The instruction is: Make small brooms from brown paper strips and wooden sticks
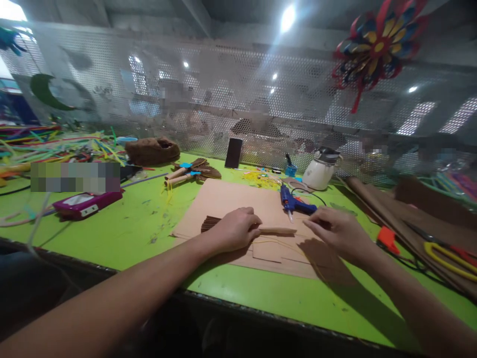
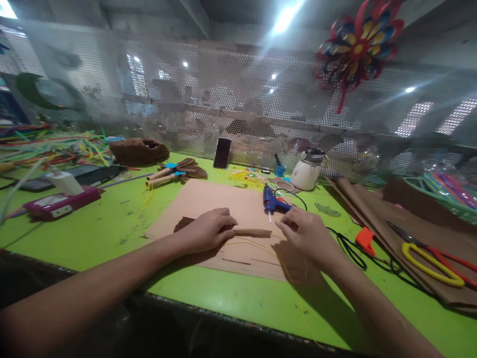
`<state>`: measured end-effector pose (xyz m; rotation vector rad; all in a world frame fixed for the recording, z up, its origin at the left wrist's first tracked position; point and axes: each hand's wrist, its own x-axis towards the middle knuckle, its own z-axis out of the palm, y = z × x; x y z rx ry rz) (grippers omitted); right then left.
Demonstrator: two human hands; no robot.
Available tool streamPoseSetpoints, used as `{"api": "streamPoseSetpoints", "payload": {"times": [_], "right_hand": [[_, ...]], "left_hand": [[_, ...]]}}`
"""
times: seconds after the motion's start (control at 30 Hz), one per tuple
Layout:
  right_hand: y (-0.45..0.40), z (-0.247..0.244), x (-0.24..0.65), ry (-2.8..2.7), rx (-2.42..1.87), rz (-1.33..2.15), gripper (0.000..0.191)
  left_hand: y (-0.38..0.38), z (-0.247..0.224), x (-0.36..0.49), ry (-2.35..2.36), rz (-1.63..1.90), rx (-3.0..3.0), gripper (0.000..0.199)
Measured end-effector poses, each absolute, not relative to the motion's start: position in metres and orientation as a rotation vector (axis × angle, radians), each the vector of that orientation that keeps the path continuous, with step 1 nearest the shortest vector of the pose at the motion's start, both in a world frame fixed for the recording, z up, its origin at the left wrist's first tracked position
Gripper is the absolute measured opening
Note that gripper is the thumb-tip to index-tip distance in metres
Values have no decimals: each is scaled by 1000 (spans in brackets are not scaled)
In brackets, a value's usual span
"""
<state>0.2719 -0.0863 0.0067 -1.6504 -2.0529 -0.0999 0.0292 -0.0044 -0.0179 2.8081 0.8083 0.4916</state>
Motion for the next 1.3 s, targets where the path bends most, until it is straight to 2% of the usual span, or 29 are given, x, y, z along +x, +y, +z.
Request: {"api": "streamPoseSetpoints", "payload": {"times": [0.1,0.23,0.33,0.5,0.57,0.63,0.8,0.97,1.3], "right_hand": [[-67,17,265,-2179,-1638,58,20],[-44,20,255,-2334,-1633,367,29],[-34,11,258,-2191,-1646,525,33],[-36,-7,277,-1763,-1533,1131,36],[-40,-10,282,-1708,-1496,1265,31],[-42,-10,283,-1803,-1509,1248,22],[-46,-11,272,-2159,-1510,920,7],[-51,-18,264,-2196,-1608,681,6],[-70,-17,246,-2015,-1605,668,5]], "left_hand": [[-5,-19,29,824,532,2830,26],[-6,-19,29,869,542,2851,24],[-7,-19,30,871,543,2864,24],[-11,-16,30,823,519,2871,21],[-13,-11,29,791,482,2851,20],[-16,-4,27,762,432,2807,19],[-19,7,21,745,325,2685,21],[-15,6,18,785,281,2585,23],[-8,4,17,735,291,2562,21]]}}
